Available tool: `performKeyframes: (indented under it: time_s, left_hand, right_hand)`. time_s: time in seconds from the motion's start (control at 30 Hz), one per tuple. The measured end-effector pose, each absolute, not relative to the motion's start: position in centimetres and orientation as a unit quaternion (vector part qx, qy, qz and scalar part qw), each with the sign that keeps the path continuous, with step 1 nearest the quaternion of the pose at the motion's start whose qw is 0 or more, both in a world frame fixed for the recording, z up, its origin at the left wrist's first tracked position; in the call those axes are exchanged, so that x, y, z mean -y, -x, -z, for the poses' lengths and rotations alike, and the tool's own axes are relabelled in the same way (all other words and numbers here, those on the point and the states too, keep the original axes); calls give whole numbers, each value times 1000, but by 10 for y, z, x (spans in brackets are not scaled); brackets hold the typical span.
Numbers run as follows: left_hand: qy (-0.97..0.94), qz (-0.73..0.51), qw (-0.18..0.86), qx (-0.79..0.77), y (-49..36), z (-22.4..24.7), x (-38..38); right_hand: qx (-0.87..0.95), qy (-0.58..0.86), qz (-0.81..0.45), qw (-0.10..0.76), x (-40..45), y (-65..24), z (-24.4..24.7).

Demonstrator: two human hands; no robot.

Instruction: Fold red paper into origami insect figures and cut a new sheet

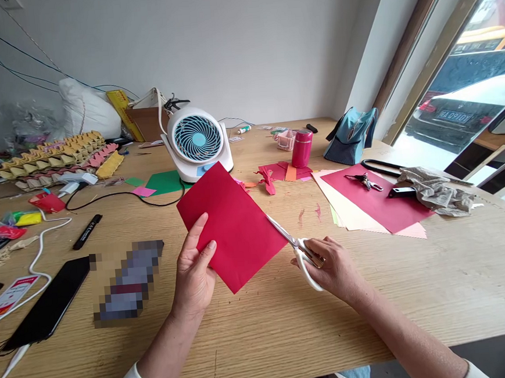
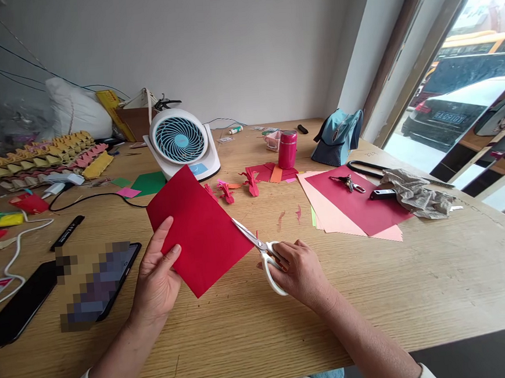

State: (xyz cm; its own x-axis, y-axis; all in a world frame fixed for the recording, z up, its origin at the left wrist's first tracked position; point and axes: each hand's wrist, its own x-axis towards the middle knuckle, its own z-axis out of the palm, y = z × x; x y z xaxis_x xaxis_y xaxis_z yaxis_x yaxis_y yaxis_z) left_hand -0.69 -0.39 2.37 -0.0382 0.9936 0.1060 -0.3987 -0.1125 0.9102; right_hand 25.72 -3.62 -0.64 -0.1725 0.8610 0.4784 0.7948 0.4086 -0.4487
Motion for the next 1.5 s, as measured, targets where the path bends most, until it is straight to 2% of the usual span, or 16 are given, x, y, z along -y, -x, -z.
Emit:
performKeyframes:
  time_s: [0.73, 1.3, 1.5]
  left_hand:
    - [-419, -607, 570, -362, 8, -22, 3]
    - [-423, -550, 629, -351, 3, -15, 7]
    - [-463, -547, 584, -381, 3, -13, 8]
  right_hand:
    - [730, 594, -51, 335, 26, -265, 12]
    - [731, 544, -209, 355, 30, -261, 4]
    - [742, 516, -252, 346, 33, -262, 3]
